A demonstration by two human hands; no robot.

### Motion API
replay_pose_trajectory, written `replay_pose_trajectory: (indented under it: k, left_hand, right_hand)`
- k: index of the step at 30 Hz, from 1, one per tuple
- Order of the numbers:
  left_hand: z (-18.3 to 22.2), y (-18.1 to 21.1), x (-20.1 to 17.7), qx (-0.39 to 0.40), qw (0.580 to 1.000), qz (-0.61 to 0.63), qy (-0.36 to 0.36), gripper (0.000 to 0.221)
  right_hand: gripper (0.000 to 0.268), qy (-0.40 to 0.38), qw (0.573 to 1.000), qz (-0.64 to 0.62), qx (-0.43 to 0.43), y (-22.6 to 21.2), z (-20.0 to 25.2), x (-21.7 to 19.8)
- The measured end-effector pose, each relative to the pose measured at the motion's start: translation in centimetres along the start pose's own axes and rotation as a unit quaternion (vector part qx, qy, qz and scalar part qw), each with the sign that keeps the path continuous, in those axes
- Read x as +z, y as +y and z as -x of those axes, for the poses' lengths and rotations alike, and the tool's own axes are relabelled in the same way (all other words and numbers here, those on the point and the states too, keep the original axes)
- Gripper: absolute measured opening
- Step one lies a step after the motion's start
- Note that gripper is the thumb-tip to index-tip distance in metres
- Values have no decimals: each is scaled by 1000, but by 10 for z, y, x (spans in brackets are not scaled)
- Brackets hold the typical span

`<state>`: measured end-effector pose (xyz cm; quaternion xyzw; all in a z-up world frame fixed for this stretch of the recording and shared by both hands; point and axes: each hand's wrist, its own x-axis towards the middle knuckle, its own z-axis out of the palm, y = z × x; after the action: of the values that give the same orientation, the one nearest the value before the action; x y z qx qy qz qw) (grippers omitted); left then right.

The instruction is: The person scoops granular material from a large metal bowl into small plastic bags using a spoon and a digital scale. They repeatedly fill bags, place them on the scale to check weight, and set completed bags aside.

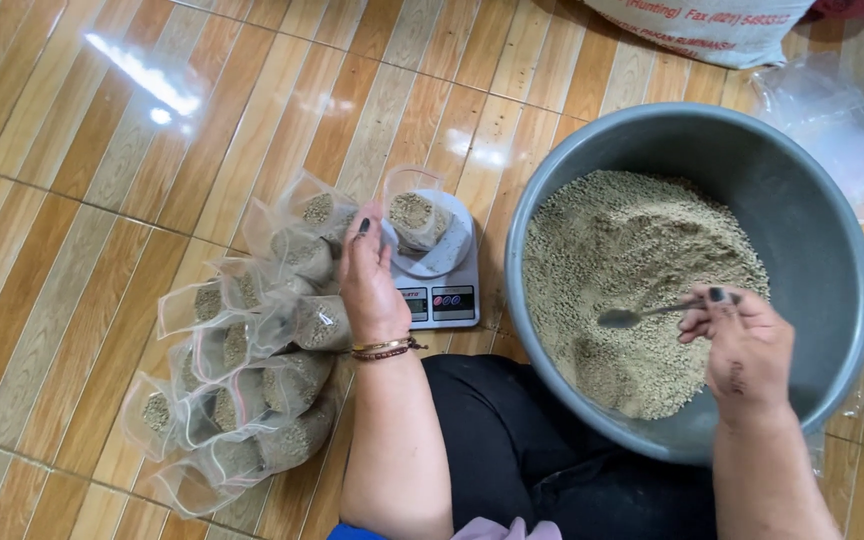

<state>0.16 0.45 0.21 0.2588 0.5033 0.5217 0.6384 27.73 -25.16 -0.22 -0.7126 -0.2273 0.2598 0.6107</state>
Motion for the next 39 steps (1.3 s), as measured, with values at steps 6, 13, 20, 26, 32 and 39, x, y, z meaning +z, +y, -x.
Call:
replay_pose_trajectory:
  k: [6,13,20,26,32,39]
  left_hand:
    - [0,1,0,1,1000,1,7,56]
    - [1,-6,-7,44,998,19,-49,52]
    - [3,-4,-5,44,998,9,-54,54]
    - [2,-5,-8,44,997,4,-61,55]
    - [2,-6,-8,45,997,8,-66,53]
    - [-3,-11,-10,48,997,26,-59,56]
  right_hand:
    - [20,-44,993,56,90,28,13,-9]
    - [20,14,1000,7,-19,32,11,9]
    - [20,-39,997,51,35,49,9,7]
    - [22,-45,987,130,80,51,11,5]
    - [22,-38,989,37,139,50,12,16]
    - [19,-2,986,-85,143,66,-4,-8]
